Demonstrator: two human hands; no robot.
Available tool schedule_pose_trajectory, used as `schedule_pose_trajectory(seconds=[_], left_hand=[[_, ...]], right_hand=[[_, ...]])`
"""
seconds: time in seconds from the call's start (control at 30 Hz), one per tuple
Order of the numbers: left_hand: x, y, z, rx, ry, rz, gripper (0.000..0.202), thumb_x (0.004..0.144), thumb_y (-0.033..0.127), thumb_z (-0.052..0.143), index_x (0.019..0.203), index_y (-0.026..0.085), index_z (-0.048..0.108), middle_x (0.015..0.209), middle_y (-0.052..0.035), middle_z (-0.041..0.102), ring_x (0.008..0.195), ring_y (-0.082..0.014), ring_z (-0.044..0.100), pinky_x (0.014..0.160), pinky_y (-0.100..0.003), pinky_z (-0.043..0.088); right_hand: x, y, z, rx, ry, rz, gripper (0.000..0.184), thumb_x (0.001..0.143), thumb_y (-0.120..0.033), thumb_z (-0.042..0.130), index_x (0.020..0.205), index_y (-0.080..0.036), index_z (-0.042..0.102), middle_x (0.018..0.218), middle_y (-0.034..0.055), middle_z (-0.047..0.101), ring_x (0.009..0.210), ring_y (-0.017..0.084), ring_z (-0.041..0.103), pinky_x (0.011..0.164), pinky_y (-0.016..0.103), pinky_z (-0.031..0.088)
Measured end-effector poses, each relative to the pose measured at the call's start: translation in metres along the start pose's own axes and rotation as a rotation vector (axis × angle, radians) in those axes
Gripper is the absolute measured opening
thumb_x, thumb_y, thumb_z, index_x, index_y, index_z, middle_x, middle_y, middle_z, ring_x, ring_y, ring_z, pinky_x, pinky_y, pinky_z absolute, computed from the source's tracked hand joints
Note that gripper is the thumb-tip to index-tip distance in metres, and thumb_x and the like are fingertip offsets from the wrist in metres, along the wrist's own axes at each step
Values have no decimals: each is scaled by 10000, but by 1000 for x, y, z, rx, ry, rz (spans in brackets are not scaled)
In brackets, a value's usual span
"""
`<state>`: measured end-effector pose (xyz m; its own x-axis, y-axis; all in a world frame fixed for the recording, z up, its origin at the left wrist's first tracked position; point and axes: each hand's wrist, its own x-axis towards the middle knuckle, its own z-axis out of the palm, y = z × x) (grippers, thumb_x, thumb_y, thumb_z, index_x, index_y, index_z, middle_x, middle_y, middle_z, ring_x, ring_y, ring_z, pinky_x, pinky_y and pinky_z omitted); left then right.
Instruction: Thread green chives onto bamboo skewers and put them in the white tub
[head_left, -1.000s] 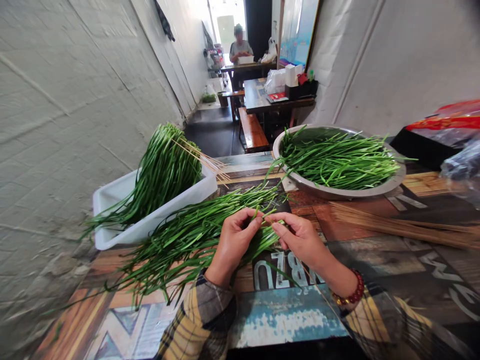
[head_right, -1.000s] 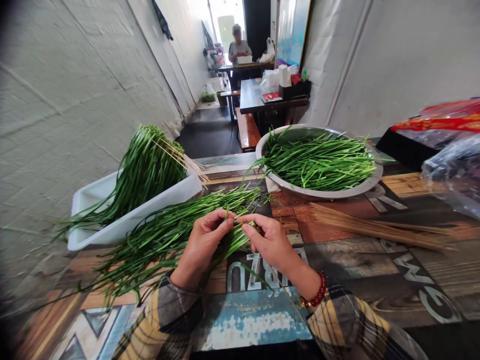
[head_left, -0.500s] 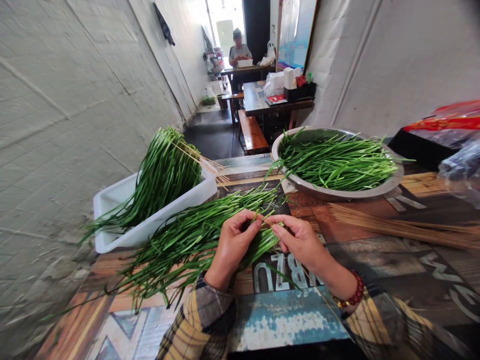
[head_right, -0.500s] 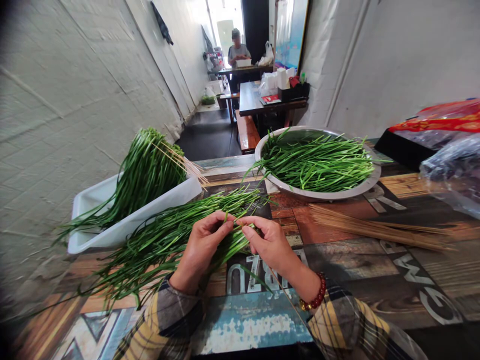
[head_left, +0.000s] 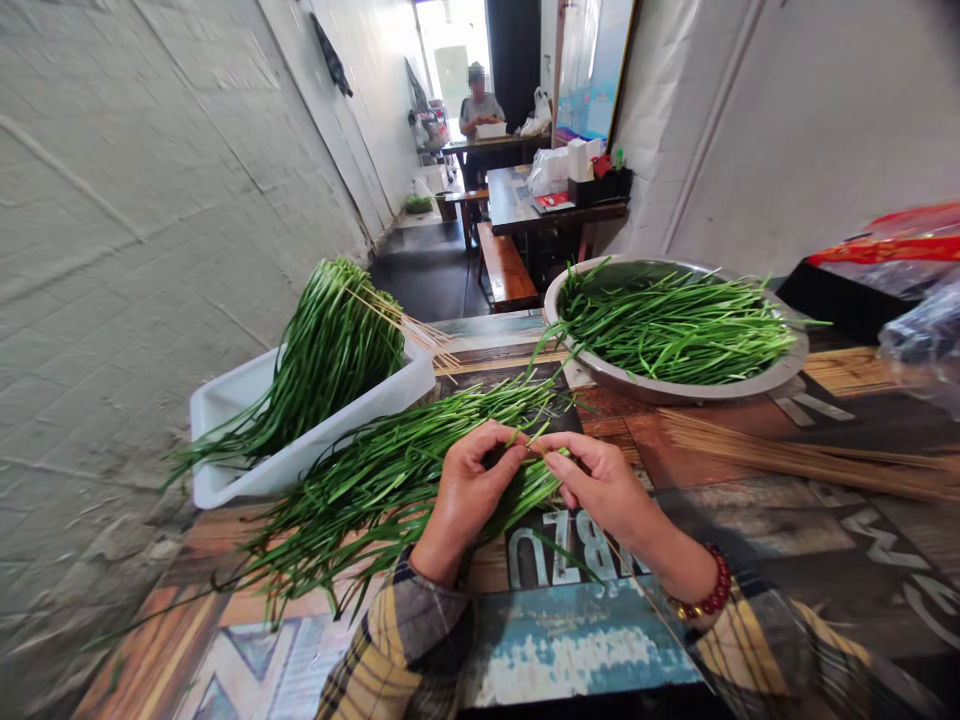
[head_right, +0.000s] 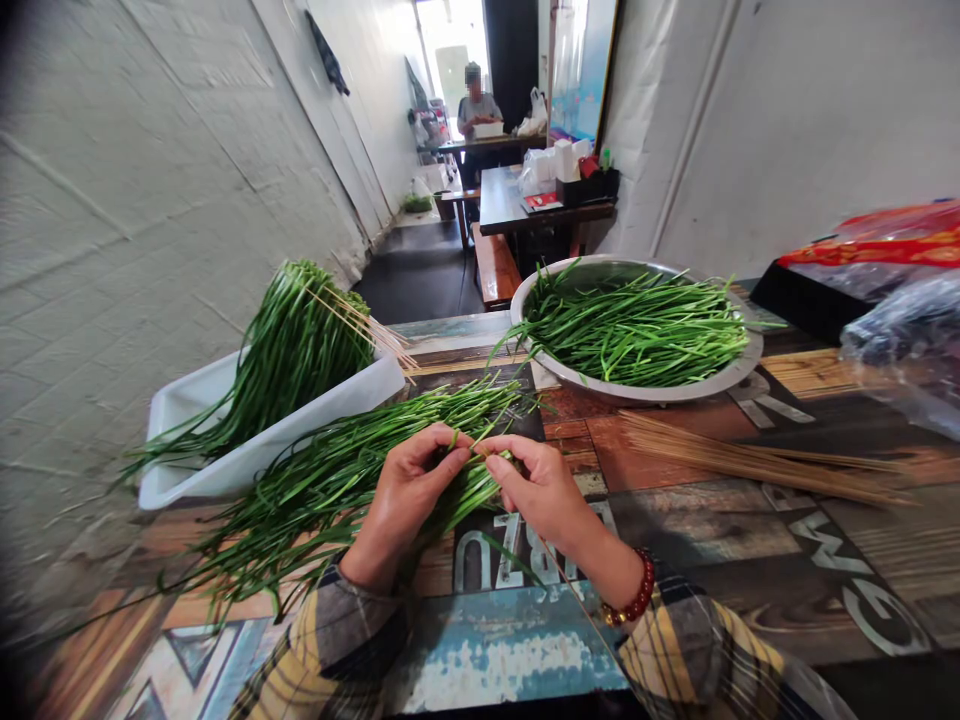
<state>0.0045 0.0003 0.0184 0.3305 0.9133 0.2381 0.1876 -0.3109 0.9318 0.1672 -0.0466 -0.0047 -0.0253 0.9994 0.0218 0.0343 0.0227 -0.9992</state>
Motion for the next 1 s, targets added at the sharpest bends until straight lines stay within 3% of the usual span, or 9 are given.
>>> schedule_pose_trajectory(seconds=[0.27,0.47,0.8,1.0], left_hand=[[0,3,-1,51,-26,48,102,815,231,635,765,160,689,733,-21,634,705,-139,559,690,-242,424],[0,2,-2,48,-20,77,90,804,222,640,747,171,688,735,-23,642,719,-149,573,710,-255,437],[0,1,-2,88,-64,111,99,819,204,615,766,170,692,735,-19,638,709,-142,571,693,-243,434],[-1,-1,-1,78,-111,90,130,835,248,605,792,168,698,753,-29,645,730,-151,579,709,-250,436]], right_hand=[[0,1,1,-3,-19,16,272,874,-355,537,1014,-146,641,494,-78,458,409,70,424,428,195,316],[1,-2,2,145,-22,7,361,847,-354,580,1175,-217,516,779,-48,538,425,38,463,400,184,322],[2,4,2,172,-35,-40,253,871,-340,568,1078,-220,484,765,-61,517,453,42,480,424,179,354],[2,3,2,158,-31,-37,288,865,-353,572,1096,-218,465,780,-51,528,446,45,481,407,184,351]])
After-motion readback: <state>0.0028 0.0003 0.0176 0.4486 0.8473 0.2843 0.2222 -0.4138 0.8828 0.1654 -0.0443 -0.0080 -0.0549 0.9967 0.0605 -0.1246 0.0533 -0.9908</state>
